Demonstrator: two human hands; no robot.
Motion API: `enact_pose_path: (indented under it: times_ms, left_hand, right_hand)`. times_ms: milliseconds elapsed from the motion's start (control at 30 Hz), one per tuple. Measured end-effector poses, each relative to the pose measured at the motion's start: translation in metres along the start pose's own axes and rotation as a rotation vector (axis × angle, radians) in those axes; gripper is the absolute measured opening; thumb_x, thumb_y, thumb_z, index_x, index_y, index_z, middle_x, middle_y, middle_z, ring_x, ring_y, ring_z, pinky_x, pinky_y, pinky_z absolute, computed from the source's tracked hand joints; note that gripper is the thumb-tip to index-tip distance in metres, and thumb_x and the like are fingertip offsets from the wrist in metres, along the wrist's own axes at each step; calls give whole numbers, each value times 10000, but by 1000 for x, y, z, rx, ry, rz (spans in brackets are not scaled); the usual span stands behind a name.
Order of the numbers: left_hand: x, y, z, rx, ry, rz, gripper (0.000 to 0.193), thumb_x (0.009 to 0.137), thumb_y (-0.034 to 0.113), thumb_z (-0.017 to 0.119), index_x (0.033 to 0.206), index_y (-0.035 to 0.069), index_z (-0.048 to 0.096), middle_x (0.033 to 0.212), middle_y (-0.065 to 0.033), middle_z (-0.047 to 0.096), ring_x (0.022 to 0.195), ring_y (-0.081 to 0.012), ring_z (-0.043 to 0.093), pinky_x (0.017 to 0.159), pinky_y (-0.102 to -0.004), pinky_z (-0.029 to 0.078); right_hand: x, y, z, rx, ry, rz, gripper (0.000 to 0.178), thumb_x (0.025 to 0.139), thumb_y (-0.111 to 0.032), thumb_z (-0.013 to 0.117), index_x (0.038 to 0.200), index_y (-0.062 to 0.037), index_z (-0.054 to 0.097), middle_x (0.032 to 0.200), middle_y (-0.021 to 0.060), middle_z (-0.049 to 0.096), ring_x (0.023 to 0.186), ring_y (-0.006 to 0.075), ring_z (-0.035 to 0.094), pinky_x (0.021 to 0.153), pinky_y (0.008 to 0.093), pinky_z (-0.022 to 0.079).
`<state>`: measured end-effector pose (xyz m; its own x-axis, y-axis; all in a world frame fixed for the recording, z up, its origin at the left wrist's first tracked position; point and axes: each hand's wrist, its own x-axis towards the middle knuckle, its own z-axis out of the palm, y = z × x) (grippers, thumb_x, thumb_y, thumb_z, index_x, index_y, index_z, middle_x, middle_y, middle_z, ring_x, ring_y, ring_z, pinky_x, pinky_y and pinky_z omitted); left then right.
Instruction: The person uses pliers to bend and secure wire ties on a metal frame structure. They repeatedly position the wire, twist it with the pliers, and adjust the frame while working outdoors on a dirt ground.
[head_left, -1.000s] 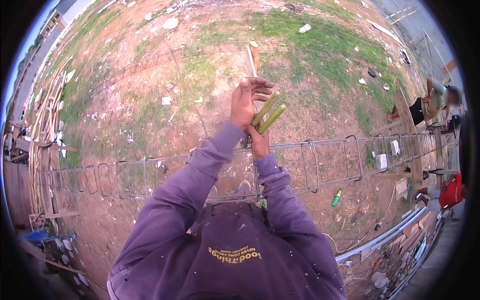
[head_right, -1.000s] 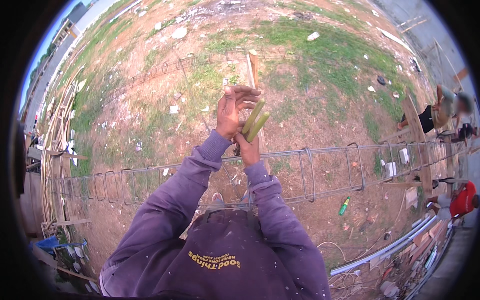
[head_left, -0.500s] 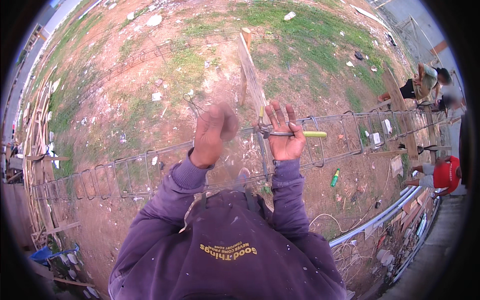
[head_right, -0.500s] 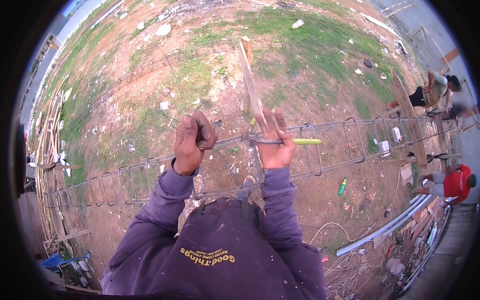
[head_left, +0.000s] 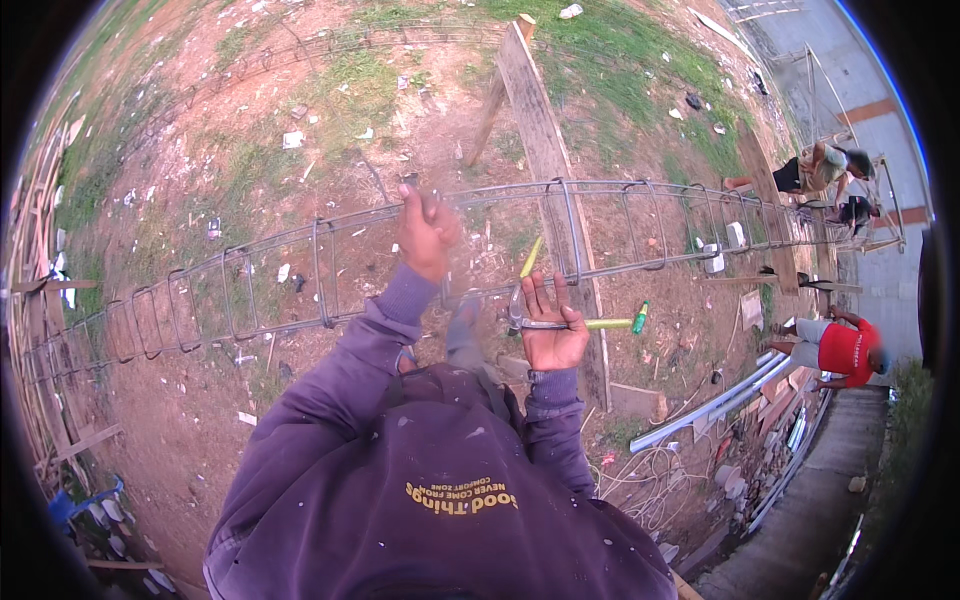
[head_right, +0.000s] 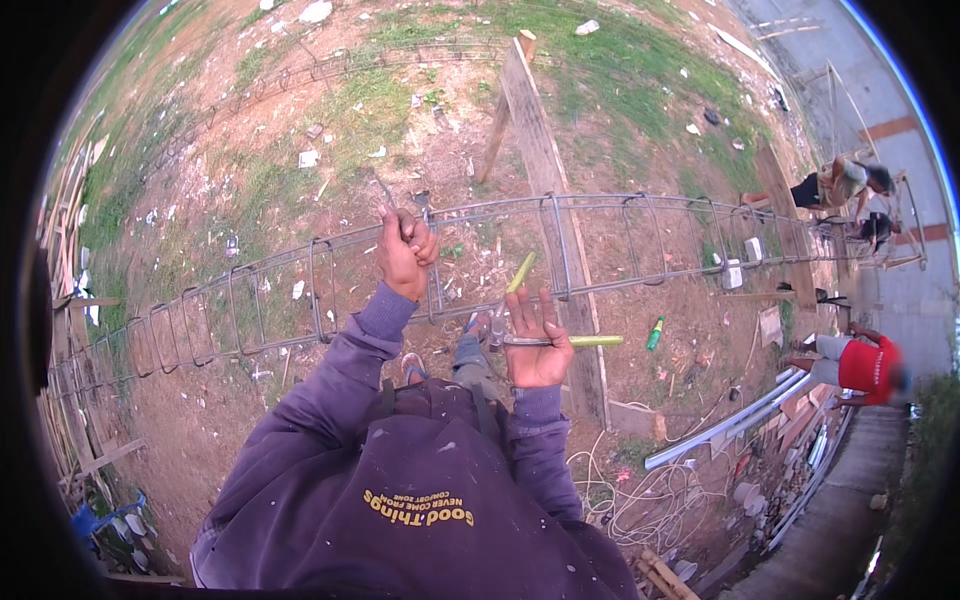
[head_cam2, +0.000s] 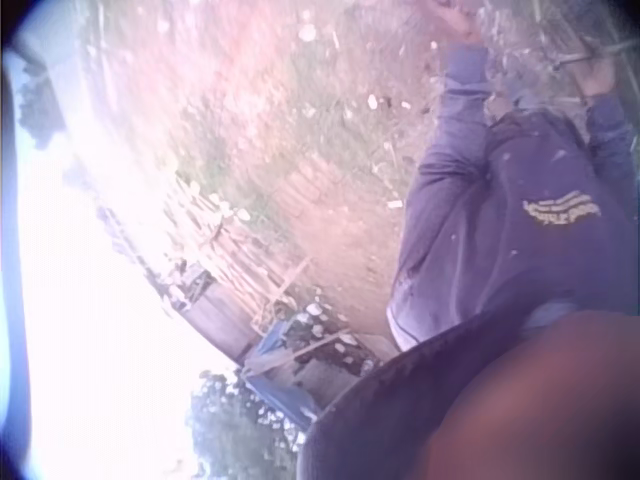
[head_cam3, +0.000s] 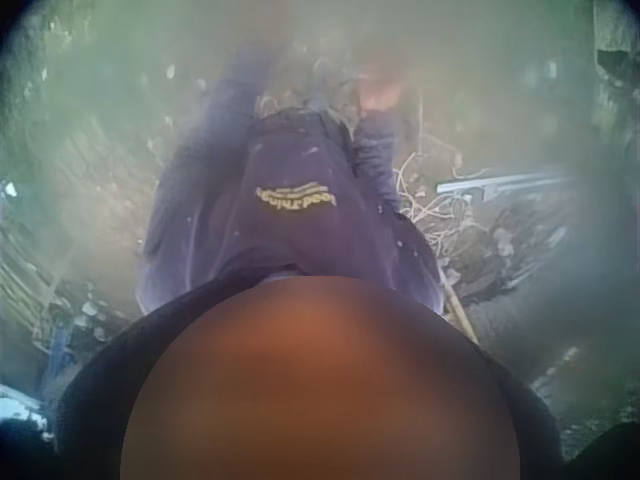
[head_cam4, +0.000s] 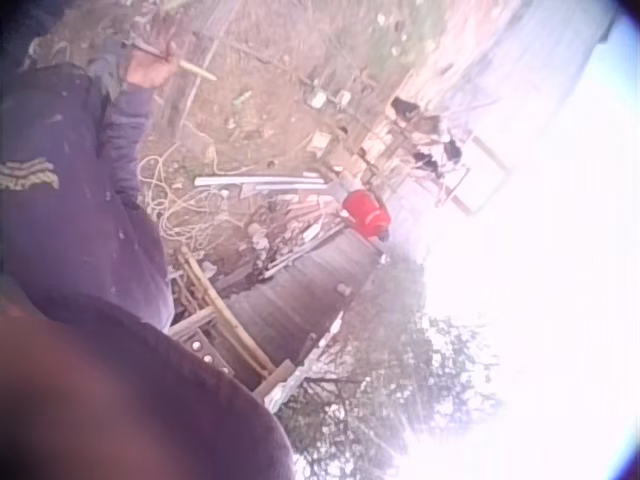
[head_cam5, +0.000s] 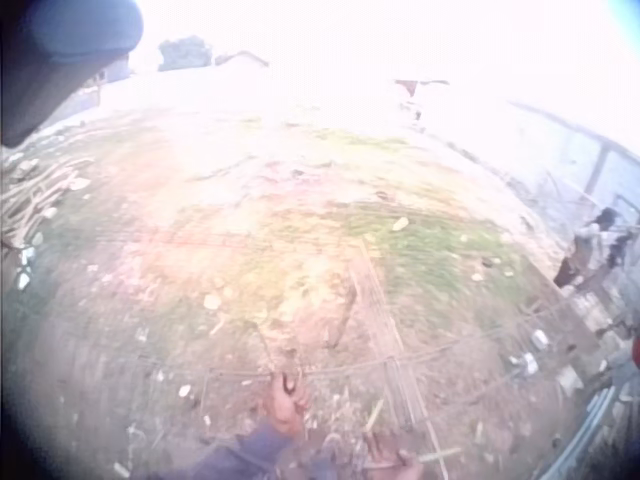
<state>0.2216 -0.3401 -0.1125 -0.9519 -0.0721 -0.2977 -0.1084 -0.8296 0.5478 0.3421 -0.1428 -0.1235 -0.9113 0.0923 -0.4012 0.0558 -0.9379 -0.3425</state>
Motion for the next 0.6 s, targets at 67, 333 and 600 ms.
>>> enact_pose_path:
  times_ms: [67, 333, 600]
  left_hand:
    - [-15, 4, -8, -36, -42, 43, 503, 991, 559, 289, 713, 145, 347, 501, 31, 247, 416, -82, 190, 403, -251, 170]
    - [-59, 31, -44, 224, -193, -23, 521, 977, 586, 309, 717, 135, 332, 509, 28, 251, 421, -81, 198, 406, -258, 178]
    - [-36, 67, -108, 312, 146, 346, 538, 961, 589, 377, 703, 116, 360, 528, 9, 321, 417, -90, 261, 392, -267, 186]
  right_hand:
    - [-13, 11, -16, 62, 24, 103, 597, 792, -203, 513, 1375, -96, 443, 1423, 255, 365, 1344, 416, 329, 1063, 699, 230]
    - [-29, 32, -34, -36, -103, 304, 637, 808, -262, 485, 1407, -64, 398, 1398, 296, 377, 1308, 490, 342, 957, 732, 346]
    - [-58, 32, -38, -17, -134, 337, 359, 819, -284, 507, 1071, -47, 602, 1229, 274, 550, 1206, 462, 469, 968, 776, 253]
